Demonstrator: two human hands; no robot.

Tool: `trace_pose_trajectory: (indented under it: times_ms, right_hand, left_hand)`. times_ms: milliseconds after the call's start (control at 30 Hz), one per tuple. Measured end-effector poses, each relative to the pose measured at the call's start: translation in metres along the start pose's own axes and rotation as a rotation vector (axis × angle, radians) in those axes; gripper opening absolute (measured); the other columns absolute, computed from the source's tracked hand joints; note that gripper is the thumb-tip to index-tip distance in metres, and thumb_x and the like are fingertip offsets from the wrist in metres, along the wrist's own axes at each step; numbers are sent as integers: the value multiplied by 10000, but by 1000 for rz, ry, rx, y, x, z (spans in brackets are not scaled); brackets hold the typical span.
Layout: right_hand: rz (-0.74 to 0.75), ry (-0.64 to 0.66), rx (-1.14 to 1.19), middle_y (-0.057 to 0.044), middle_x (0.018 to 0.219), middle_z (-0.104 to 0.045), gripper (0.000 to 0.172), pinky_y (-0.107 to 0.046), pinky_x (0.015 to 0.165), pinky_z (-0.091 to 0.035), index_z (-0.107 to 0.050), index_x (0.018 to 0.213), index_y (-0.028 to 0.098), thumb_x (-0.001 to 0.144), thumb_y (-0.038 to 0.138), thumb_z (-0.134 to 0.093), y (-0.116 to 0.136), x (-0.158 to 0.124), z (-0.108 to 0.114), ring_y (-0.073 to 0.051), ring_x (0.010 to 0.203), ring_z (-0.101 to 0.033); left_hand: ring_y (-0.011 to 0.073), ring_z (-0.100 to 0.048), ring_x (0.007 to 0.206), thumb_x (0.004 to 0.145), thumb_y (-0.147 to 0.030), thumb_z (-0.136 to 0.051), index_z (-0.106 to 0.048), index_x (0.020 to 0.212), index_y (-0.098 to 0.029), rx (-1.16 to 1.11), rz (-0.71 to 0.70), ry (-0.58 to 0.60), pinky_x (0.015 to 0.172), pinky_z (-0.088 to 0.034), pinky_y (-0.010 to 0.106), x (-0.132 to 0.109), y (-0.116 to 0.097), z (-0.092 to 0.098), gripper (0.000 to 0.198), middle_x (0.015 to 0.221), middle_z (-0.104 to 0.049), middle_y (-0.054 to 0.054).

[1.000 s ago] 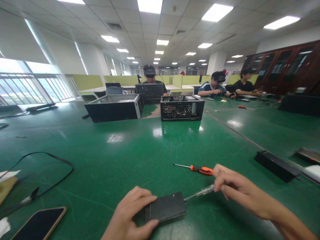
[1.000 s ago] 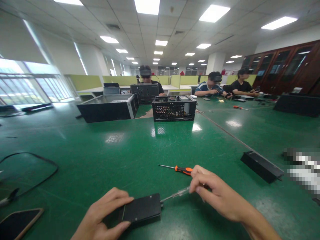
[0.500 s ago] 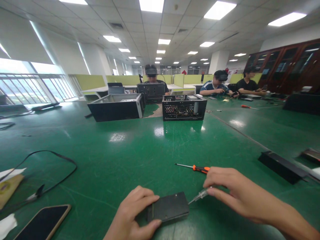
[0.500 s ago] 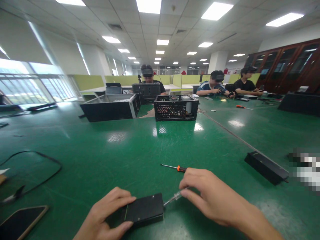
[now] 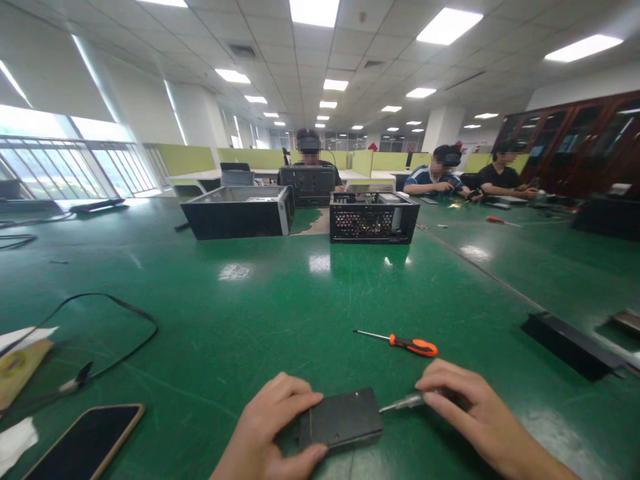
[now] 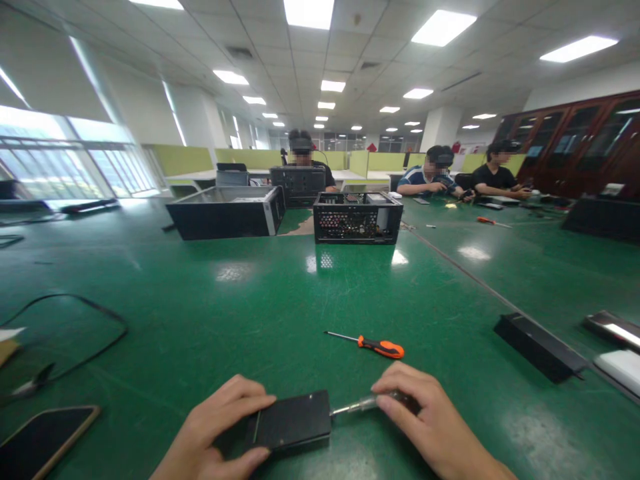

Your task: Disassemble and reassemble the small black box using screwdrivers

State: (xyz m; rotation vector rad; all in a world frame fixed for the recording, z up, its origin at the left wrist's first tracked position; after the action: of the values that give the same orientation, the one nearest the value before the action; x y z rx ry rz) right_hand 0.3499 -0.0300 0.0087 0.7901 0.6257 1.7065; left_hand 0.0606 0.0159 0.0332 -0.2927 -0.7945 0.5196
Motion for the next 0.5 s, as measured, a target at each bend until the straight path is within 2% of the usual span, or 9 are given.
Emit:
trace_pose_trajectory:
  times_ms: [200,300,400,500]
  right_hand:
    - [114,-89,-100,-53,919,-670,181,-294,730,-511,-671,997,239,946,352,-538,7,-5,-9,-190,827,-644]
    - [103,-87,-132,-55,943,-666,188,-277,678,-515,-666,1020,240,906,374,-600,11,-5,-13,-186,804,-644]
    - [83,-83,-137,-44,901,-645,174,-271,647,-513,-659,988,234,882,367,-626,15,-3,-17,-173,749,-631]
    - [61,-110,-100,-50,944,-626,203,-257,602,-515,-648,1005,235,844,356,-665,14,-4,-17,-164,721,-617]
  left_hand:
    - [183,-672,782,771,-247,-725,-638,1101,-210,-4,14,21,679,-574,296,-1,-1,-1,343,909,-684,43]
    - [194,-678,826,779,-260,-722,-620,1143,-219,30,23,31,703,-578,306,-5,2,-1,380,950,-688,51]
    - [216,-681,866,769,-349,-742,-598,1192,-238,90,-14,7,735,-582,330,-7,2,0,460,995,-694,56]
    - [226,-685,876,748,-418,-764,-583,1216,-245,145,-35,6,754,-583,336,-6,0,1,530,1004,-703,52]
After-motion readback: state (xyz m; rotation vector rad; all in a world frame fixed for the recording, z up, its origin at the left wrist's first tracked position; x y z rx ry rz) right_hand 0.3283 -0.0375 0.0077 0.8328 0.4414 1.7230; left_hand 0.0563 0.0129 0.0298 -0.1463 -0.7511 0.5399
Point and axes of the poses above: each hand's wrist, its own x-axis towards the middle knuckle, its own z-axis out of the back of the hand, y = z × x, the point moved 5 cm from there along x, towards the middle knuckle
